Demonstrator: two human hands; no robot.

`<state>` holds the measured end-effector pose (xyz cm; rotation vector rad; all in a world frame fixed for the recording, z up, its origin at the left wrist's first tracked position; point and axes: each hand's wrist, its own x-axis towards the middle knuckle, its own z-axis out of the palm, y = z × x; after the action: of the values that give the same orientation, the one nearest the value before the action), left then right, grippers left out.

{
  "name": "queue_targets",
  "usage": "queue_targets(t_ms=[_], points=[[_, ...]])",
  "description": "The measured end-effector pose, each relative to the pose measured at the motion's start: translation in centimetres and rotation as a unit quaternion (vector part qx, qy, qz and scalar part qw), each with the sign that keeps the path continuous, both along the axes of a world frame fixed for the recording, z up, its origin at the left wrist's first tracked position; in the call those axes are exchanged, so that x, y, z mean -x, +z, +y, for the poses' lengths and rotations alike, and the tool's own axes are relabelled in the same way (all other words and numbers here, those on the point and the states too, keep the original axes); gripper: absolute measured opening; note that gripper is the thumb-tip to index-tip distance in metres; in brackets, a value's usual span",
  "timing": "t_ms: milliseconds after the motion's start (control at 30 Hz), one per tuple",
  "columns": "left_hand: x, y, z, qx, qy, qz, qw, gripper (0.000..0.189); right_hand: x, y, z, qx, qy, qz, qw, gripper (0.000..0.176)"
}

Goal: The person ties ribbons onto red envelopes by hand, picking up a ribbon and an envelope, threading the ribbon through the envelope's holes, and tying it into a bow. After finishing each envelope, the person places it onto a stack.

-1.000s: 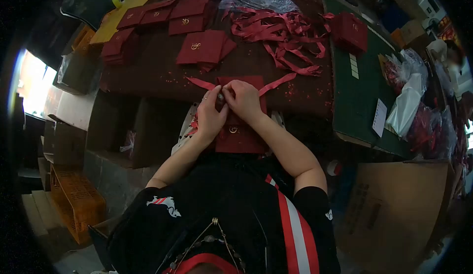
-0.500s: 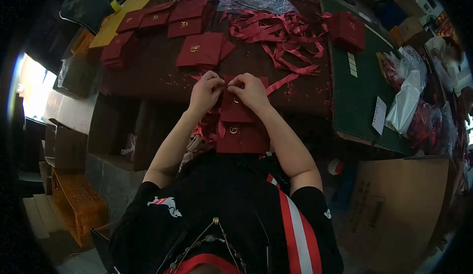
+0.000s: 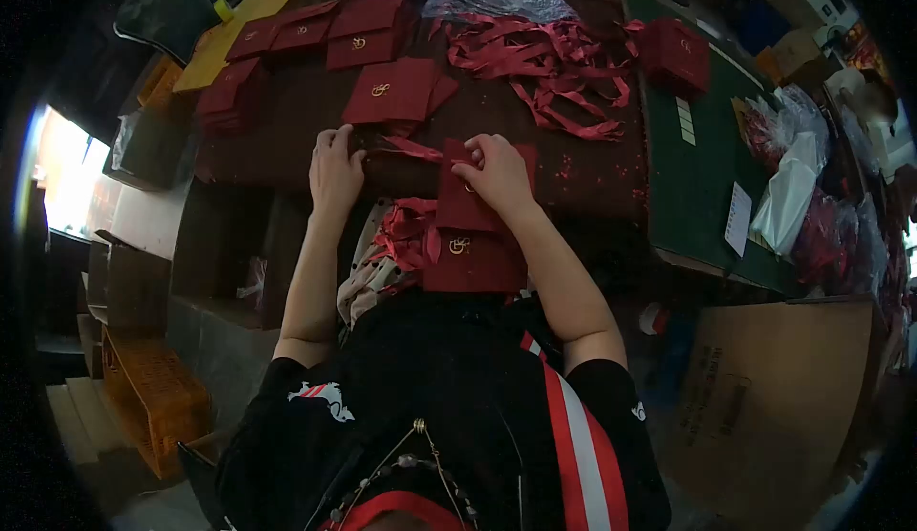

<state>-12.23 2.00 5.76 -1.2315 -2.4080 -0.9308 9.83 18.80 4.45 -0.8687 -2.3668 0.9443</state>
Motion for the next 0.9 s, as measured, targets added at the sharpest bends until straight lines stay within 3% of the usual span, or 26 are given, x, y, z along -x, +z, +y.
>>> queue_targets(t_ms=[33,67,133,200,333,433,600,733,833,900], points=[[-2.1,0.1,0.2,-0.024,0.012,0.055,0.998,0.029,-0.3,0.5,0.1,-0.004,-0.004,0.0,1.0,0.043],[-4.2,0.9,0.0,-0.041,-0.036,0.036,0.998,0.035,-0.7,1.2,0.1,0.037,0.027,0.057,0.997,0.041],[-7.6,0.8,-0.4,-0.027,-0.209,-0.024,0.977,0.037,-1.9,2.0,0.9,0.116,0.054,0.17,0.977,0.034],[-9.9,0.0,-0.1,-0.004,-0.273,0.0,0.962,0.04,-4.4,4.1,2.4,-0.035,0.031,0.206,0.977,0.028],[-9.5,-1.1,1.4,0.03,-0.263,0.036,0.964,0.042,-10.1,6.9,4.3,-0.231,0.059,0.091,0.967,0.02],[-9.3,-0.8,2.4,0.047,-0.26,0.04,0.964,0.042,-12.5,7.3,3.7,-0.269,0.118,0.008,0.956,0.026],[-9.1,-0.7,2.9,0.06,-0.251,0.017,0.966,0.041,-14.1,5.6,3.4,-0.413,0.227,-0.061,0.88,0.03],[-9.0,-1.0,3.0,0.049,-0.246,0.015,0.968,0.039,-14.0,3.9,4.3,-0.408,0.258,-0.054,0.874,0.028],[-9.1,-1.0,3.0,0.061,-0.241,0.022,0.968,0.04,-13.2,3.7,4.1,-0.341,0.269,-0.032,0.9,0.025],[-9.4,-1.4,3.0,0.024,-0.229,0.017,0.973,0.044,-12.1,4.0,2.8,-0.19,0.172,0.092,0.962,0.021]])
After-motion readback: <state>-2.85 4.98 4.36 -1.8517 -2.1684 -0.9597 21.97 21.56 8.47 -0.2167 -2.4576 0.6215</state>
